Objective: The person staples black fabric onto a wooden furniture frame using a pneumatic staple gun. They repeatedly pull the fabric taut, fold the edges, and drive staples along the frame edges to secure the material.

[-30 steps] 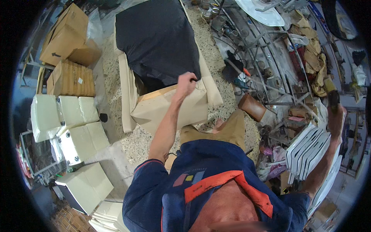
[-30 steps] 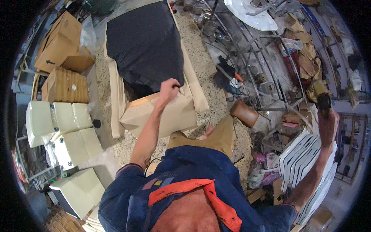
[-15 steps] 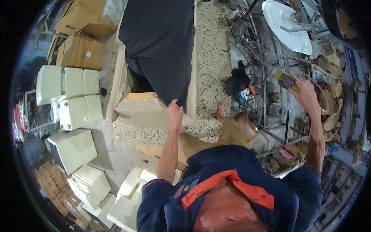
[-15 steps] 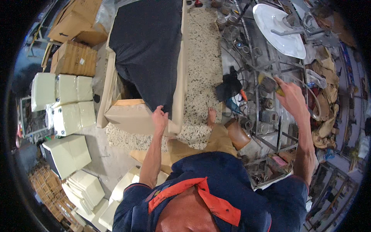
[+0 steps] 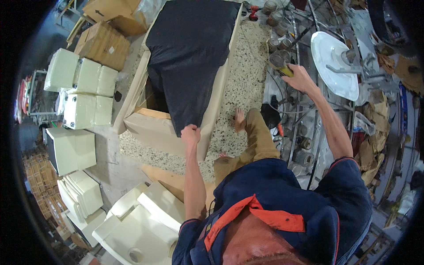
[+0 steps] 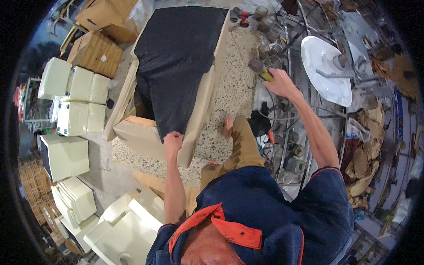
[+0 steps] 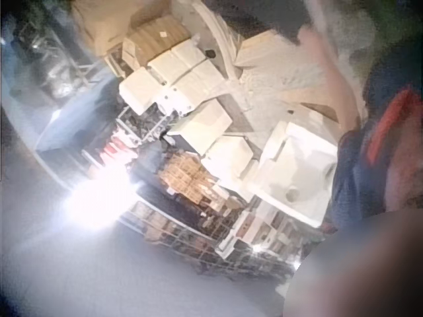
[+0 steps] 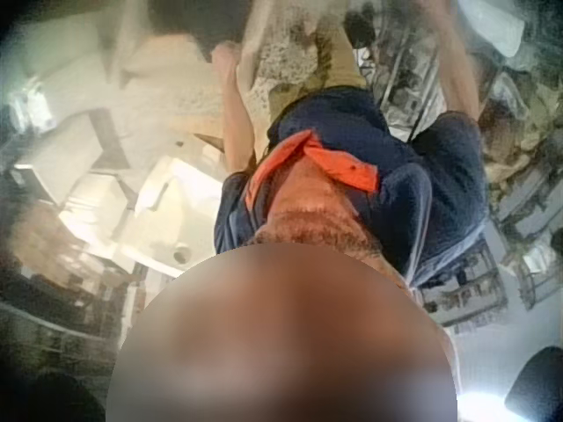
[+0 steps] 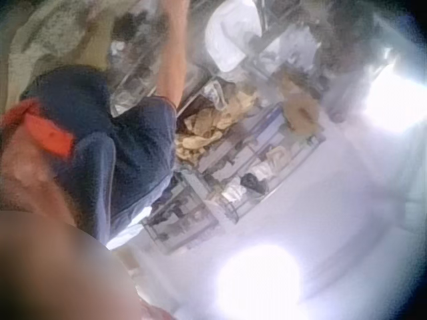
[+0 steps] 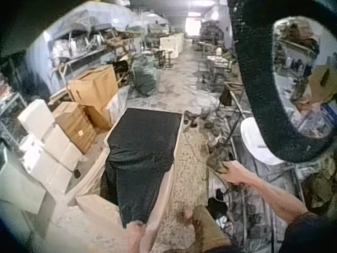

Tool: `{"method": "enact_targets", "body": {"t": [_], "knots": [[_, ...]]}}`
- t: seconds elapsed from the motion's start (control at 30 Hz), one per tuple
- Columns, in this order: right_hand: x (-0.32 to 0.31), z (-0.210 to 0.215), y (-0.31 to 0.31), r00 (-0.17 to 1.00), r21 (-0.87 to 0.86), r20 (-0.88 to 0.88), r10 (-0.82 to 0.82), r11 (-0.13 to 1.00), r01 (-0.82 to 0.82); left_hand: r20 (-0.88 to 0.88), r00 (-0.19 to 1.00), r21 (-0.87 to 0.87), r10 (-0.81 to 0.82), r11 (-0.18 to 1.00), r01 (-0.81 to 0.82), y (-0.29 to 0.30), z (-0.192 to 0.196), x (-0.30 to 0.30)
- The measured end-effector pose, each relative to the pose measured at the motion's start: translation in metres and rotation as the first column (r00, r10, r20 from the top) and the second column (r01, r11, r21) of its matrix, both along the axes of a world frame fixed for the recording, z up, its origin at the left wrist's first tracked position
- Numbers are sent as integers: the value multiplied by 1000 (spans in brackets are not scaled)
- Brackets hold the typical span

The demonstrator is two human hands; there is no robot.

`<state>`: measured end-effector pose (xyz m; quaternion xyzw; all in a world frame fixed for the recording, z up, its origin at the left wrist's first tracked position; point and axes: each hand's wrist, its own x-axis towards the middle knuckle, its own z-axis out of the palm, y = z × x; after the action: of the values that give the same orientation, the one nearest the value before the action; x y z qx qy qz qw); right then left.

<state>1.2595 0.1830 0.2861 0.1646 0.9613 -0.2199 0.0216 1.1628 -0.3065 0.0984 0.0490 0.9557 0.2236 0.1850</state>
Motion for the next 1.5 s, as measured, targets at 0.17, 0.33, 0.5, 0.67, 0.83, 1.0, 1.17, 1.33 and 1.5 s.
{"method": "enact_targets", "body": {"t": [0.17, 0.33, 0.5, 0.67, 0.83, 1.0, 1.17, 1.33, 1.5], "knots": [[-155, -75, 90, 989, -520, -19, 144, 844, -133, -319, 936, 511, 147, 859, 40, 120, 57, -75], [-344, -187, 137, 859, 138, -385, 339, 941, -310, -351, 925, 548, 144, 833, 78, 264, 6, -187], [-457, -274, 158, 951, 157, -233, 201, 973, -168, -326, 931, 401, 163, 916, -19, 333, -82, -225], [-471, -314, 159, 930, 254, -165, 328, 925, -282, -333, 912, 344, 239, 931, -118, 352, -130, -232], [-457, -310, 151, 917, 262, -190, 351, 918, -298, -381, 909, 345, 170, 938, -31, 346, -148, -245], [-453, -296, 135, 907, 315, -227, 356, 908, -277, -453, 870, 390, 193, 921, -1, 338, -150, -255], [-455, -282, 111, 901, 521, -266, 343, 838, -166, -507, 854, 379, 119, 920, 97, 326, -152, -263], [-429, -274, 68, 670, -79, -388, 633, 701, -708, -555, 823, 385, 119, 914, 127, 314, -158, -267], [-395, -296, 19, 414, 155, -322, 851, 479, -864, -580, 813, 376, 57, 904, 204, 308, -164, -271]]}}
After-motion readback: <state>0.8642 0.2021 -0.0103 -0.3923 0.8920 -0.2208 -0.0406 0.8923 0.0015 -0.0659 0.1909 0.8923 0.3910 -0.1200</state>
